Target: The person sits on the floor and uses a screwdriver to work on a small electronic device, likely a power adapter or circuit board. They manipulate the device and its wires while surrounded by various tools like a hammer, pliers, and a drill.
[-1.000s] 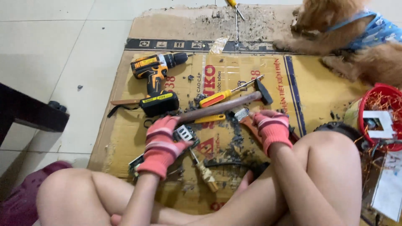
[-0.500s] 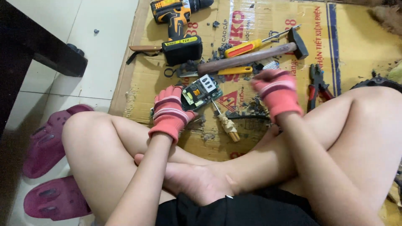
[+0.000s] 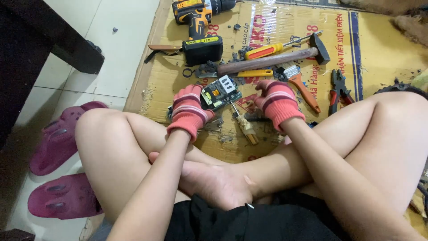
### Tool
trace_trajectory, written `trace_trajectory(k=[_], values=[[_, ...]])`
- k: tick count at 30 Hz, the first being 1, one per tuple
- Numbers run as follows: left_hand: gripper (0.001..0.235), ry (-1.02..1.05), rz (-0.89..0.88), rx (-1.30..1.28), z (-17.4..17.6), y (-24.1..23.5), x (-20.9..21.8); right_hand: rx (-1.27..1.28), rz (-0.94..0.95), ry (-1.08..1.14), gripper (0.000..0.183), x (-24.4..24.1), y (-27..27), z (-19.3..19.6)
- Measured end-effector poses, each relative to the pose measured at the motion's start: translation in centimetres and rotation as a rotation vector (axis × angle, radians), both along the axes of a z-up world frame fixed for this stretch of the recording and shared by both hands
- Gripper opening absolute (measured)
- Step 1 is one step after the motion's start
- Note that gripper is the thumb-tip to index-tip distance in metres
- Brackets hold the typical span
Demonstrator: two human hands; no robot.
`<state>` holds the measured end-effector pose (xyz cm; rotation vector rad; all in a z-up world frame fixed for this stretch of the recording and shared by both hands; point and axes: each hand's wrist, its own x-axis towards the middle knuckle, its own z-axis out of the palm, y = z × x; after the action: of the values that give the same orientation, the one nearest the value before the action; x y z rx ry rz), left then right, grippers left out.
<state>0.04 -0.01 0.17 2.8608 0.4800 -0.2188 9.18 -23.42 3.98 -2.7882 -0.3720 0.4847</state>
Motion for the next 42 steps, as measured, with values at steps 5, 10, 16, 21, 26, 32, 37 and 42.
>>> trace_trajectory(k=[5,10,16,21,26,32,37,42], values=[[0.08,-0.044,0.001,-0.019,-0.1,0.1,-0.2,0.157,-0.177,-0.031,0.04,0.2,-1.5,0.8],[0.072,-0.153,-0.047,0.003,-0.3,0.2,-0.3,0.221,-0.231,-0.123,0.024,0.0,-1.7,0.8],[0.077,0.006,0.008,-0.029,1.2,0.0,0.5,0.022,0.03,0.102,0.023,-6.3,1.4,5.8],[0.078,0.022,-0.011,-0.049,1.8,-0.3,0.1,-0.264,0.284,0.187,0.042,-7.9,3.4,5.7],[0.081,0.014,-0.002,-0.06,2.5,-0.5,-0.3,-0.197,0.162,0.186,0.033,-8.0,3.6,6.4],[0.077,0.019,0.091,-0.13,6.5,-1.5,-2.0,0.005,0.015,0.137,0.036,-8.6,1.5,6.4],[0.073,0.032,0.067,-0.1,5.2,-1.2,-1.1,0.187,-0.052,0.11,0.039,-8.3,1.2,5.8],[0.077,0.002,0.06,-0.078,4.1,-1.0,-0.6,0.23,0.09,0.02,0.045,-7.7,1.4,4.2]])
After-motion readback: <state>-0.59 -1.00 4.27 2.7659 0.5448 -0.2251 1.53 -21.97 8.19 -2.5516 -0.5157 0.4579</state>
